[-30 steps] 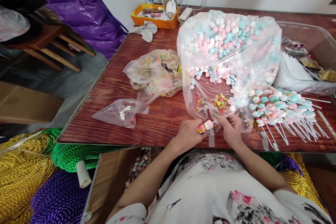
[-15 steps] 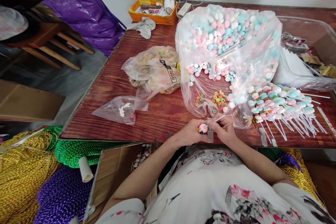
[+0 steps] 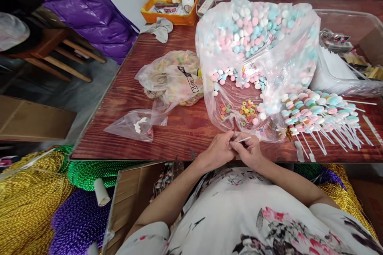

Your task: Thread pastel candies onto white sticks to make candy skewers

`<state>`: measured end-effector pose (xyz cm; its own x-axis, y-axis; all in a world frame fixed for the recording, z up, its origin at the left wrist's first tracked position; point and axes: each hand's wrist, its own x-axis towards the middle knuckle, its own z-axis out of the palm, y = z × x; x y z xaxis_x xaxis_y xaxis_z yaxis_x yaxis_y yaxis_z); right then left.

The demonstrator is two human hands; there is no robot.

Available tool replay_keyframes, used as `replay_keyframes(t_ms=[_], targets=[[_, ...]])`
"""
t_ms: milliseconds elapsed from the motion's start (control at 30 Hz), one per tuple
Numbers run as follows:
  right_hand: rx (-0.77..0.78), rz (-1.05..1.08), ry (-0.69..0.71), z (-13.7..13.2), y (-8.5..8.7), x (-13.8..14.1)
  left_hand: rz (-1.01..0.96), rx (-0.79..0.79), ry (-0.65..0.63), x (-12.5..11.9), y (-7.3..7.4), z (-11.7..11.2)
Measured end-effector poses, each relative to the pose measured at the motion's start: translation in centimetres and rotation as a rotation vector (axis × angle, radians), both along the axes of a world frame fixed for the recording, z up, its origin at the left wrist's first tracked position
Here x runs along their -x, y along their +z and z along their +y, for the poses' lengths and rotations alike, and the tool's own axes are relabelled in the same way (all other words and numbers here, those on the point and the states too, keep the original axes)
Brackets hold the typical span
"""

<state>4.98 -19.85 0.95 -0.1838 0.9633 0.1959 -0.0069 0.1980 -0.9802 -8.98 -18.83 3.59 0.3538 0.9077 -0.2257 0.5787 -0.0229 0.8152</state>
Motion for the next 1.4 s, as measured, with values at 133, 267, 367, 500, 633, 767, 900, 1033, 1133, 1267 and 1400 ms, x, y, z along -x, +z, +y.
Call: replay_keyframes(t_ms=[133, 267, 367, 500, 633, 767, 900, 1033, 1133, 1267, 1400], targets=[[0.022, 0.058, 0.109, 0.9, 0.1, -1.1, -0.152, 0.042, -0.054, 1.3, 1.5, 0.0], [0.085, 0.161, 0.251, 2.0, 1.6, -3.4, -0.383, 0.268, -0.196, 3.5, 2.2, 0.6], [0.081, 0.222, 0.339, 2.6, 2.9, -4.3, -0.498, 0.561, -0.384, 3.4, 1.2, 0.6], [0.083, 0.242, 0.319, 3.2, 3.2, -4.6, -0.578, 0.705, -0.305, 1.9, -0.2, -0.5], [0.123, 0.222, 0.103, 3.4, 2.3, -5.0, -0.444, 0.412, -0.077, 1.7, -0.2, -1.2], [0.15, 0.204, -0.083, 3.1, 1.8, -4.6, -0.086, 0.007, 0.057, 1.9, 0.2, -1.5], [0.117, 0.136, -0.109, 2.4, 2.1, -3.6, 0.107, -0.148, 0.09, 1.5, 0.3, -1.9], [0.135, 0.172, -0.11, 2.3, 1.6, -3.2, 0.16, -0.271, 0.076, 1.2, -0.5, -2.1], [0.192, 0.276, -0.13, 2.7, 0.8, -3.3, 0.189, -0.378, 0.078, 1.6, -1.7, -2.1], [0.253, 0.34, -0.158, 3.2, 0.2, -3.4, 0.203, -0.499, 0.035, 2.1, -3.1, -2.3], [0.274, 0.335, -0.167, 3.4, -0.1, -3.3, 0.189, -0.542, -0.007, 2.1, -3.6, -2.5]])
